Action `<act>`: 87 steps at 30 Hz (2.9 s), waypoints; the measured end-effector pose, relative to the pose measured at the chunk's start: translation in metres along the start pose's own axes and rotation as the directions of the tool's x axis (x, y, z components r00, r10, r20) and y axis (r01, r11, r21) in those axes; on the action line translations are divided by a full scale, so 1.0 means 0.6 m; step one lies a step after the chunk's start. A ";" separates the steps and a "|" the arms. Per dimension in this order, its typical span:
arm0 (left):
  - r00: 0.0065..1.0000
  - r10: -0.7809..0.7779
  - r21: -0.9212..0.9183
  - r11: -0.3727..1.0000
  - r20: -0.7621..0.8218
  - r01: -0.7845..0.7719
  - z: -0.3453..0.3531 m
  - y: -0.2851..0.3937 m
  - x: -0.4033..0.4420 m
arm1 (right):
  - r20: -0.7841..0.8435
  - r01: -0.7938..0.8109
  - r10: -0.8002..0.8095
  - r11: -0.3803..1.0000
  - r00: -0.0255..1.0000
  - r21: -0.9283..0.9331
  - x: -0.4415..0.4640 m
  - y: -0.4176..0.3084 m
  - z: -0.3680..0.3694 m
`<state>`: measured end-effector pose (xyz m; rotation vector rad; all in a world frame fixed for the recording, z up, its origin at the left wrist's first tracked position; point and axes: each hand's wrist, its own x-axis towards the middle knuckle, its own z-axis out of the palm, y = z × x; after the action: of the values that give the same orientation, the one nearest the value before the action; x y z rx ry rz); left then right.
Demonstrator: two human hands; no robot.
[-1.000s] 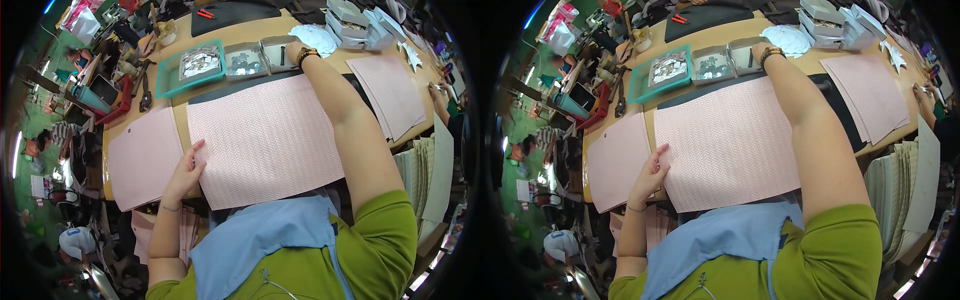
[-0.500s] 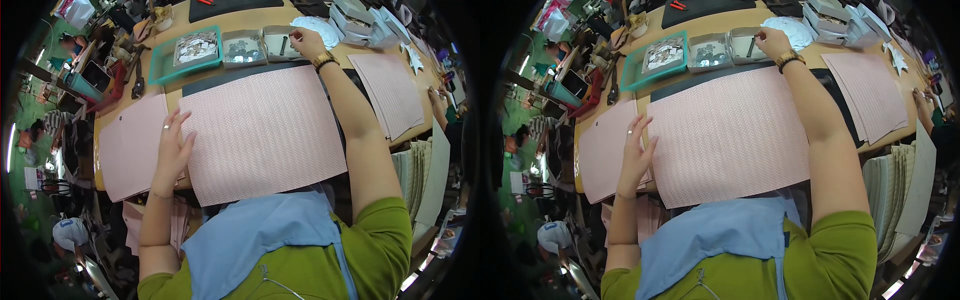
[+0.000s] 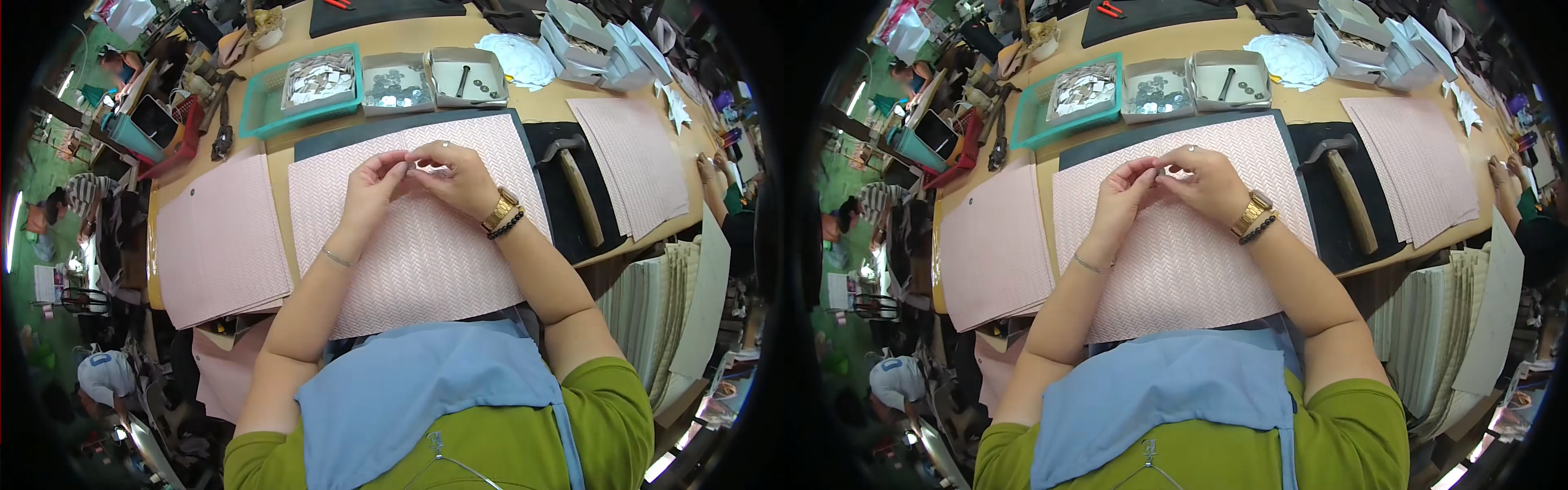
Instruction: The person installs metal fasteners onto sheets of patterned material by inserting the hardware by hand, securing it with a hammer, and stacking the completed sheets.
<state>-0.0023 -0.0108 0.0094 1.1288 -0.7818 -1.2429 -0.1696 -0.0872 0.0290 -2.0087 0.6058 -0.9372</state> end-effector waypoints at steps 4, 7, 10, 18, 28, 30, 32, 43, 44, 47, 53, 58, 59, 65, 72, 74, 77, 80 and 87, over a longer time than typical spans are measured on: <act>0.991 -0.120 -0.184 0.977 -0.057 0.107 0.001 0.015 -0.006 | -0.011 -0.033 0.036 0.981 0.999 0.189 -0.002 0.008 0.015; 0.988 -0.149 -0.264 0.952 0.045 0.156 -0.008 0.011 -0.005 | -0.065 0.123 -0.114 0.982 0.991 0.147 0.000 0.018 0.017; 0.990 -0.139 -0.145 0.980 -0.027 0.134 -0.003 0.013 -0.011 | -0.051 0.066 -0.057 0.976 0.997 0.208 -0.003 0.016 0.013; 0.995 0.101 0.179 0.979 0.009 -0.101 -0.010 0.005 -0.019 | 0.012 0.129 -0.129 0.992 0.992 0.007 -0.003 0.028 -0.001; 0.991 0.060 0.162 0.984 0.117 -0.078 -0.019 0.007 -0.011 | -0.004 0.156 -0.156 0.987 0.988 0.025 -0.007 0.021 0.002; 0.992 0.035 0.167 0.984 0.124 -0.056 -0.023 0.005 -0.005 | -0.008 0.146 -0.146 0.989 0.989 0.010 -0.008 0.021 0.003; 0.992 0.005 0.189 0.982 0.124 -0.029 -0.026 0.005 -0.001 | -0.012 0.116 -0.116 0.993 0.993 0.018 -0.009 0.020 0.005; 0.857 0.464 0.857 0.323 0.226 -0.401 -0.027 0.044 0.029 | -0.046 -0.207 0.211 0.976 0.976 0.064 0.026 0.024 -0.008; 0.870 0.434 0.896 0.253 0.233 -0.366 -0.031 0.043 0.030 | -0.064 -0.201 0.205 0.978 0.977 0.062 0.035 0.034 -0.008; 0.876 0.401 0.946 0.060 0.268 -0.317 -0.043 0.038 0.046 | -0.042 -0.179 0.176 0.982 0.983 -0.054 0.051 0.039 -0.006; 0.955 0.232 0.930 0.272 0.184 -0.246 -0.049 0.051 0.095 | -0.085 -0.137 0.137 0.990 0.987 0.006 0.037 0.056 0.010; 0.996 0.000 0.787 0.614 0.088 -0.070 -0.041 0.069 0.108 | -0.084 -0.082 0.081 0.997 0.993 -0.008 0.035 0.055 0.012; 0.996 -0.009 0.768 0.637 0.091 -0.064 -0.044 0.067 0.111 | -0.081 -0.077 0.076 0.997 0.994 -0.021 0.034 0.052 0.012; 0.995 -0.026 0.705 0.707 0.096 -0.050 -0.057 0.048 0.123 | -0.066 0.015 -0.025 0.990 0.998 -0.139 0.032 0.053 0.017; 0.993 0.056 0.701 0.704 0.100 -0.111 -0.057 0.041 0.122 | -0.069 0.169 -0.195 0.946 0.978 -0.275 0.038 0.047 0.022; 0.990 0.106 0.723 0.677 0.089 -0.137 -0.055 0.037 0.117 | -0.061 0.163 -0.190 0.939 0.980 -0.304 0.039 0.054 0.026; 0.987 0.145 0.795 0.590 0.067 -0.141 -0.040 0.048 0.101 | -0.063 0.134 -0.159 0.946 0.985 -0.296 0.041 0.052 0.028; 0.981 0.179 0.856 0.494 0.071 -0.152 -0.022 0.061 0.083 | -0.080 0.087 -0.108 0.968 0.991 -0.236 0.042 0.057 0.031; 0.909 0.341 0.892 0.292 0.239 -0.344 -0.017 0.070 0.053 | -0.245 0.146 -0.243 0.923 0.939 -0.356 0.056 0.051 0.022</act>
<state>0.0270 -0.0415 0.0423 1.7109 -1.7652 -0.3053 -0.1412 -0.1212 0.0117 -2.2842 0.7724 -1.3372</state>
